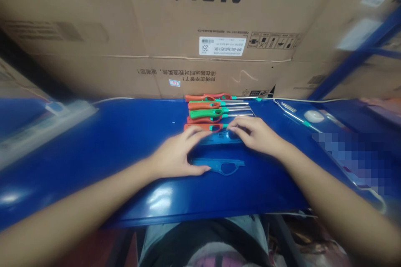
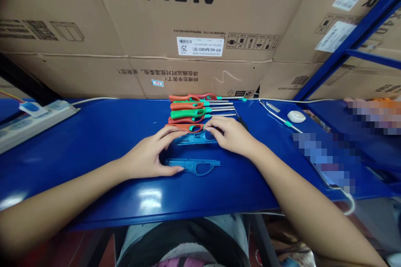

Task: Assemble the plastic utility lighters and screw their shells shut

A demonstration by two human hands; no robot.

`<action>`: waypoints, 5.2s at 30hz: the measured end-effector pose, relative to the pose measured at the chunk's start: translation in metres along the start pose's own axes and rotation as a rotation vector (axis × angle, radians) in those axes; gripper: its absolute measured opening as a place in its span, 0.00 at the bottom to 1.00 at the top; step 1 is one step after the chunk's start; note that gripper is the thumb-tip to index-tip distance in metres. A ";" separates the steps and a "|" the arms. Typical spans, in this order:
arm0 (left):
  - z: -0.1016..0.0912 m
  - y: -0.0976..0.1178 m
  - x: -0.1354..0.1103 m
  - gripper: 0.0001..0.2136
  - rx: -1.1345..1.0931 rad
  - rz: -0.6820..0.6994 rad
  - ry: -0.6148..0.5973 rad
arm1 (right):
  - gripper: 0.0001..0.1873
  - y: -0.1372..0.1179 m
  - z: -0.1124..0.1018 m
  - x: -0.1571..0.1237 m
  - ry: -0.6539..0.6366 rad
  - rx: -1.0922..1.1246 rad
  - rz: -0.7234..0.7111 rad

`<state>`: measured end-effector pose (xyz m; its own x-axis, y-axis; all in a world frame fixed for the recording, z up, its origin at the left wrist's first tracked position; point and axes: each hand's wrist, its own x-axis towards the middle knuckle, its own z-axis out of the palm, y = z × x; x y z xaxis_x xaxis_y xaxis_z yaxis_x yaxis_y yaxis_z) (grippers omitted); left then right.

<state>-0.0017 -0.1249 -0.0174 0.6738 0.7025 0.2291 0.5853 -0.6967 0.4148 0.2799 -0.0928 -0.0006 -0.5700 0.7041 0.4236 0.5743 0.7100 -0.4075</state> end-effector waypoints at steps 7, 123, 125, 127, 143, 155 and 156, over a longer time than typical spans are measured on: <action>-0.005 -0.016 0.001 0.45 -0.151 0.065 -0.039 | 0.08 0.021 -0.015 0.002 0.263 0.046 0.329; 0.009 -0.005 0.003 0.05 -0.219 -0.094 0.147 | 0.11 -0.049 -0.014 -0.009 -0.637 -0.440 0.036; 0.010 -0.006 0.004 0.05 -0.225 -0.112 0.153 | 0.10 -0.055 -0.011 -0.009 -0.659 -0.503 0.027; 0.011 -0.007 0.004 0.05 -0.233 -0.126 0.158 | 0.10 -0.058 -0.009 -0.009 -0.676 -0.520 0.007; 0.011 -0.010 0.004 0.06 -0.200 -0.087 0.162 | 0.07 -0.047 -0.011 -0.011 -0.527 -0.267 0.101; 0.014 -0.003 0.002 0.07 -0.186 -0.041 0.181 | 0.05 -0.053 0.035 -0.010 -0.318 0.065 0.152; 0.014 -0.003 0.001 0.07 -0.184 -0.038 0.182 | 0.03 -0.053 0.036 -0.010 -0.304 0.087 0.163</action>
<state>0.0039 -0.1240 -0.0302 0.5505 0.7542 0.3579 0.5055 -0.6424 0.5760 0.2342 -0.1370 -0.0126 -0.6314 0.7699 0.0929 0.6272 0.5775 -0.5225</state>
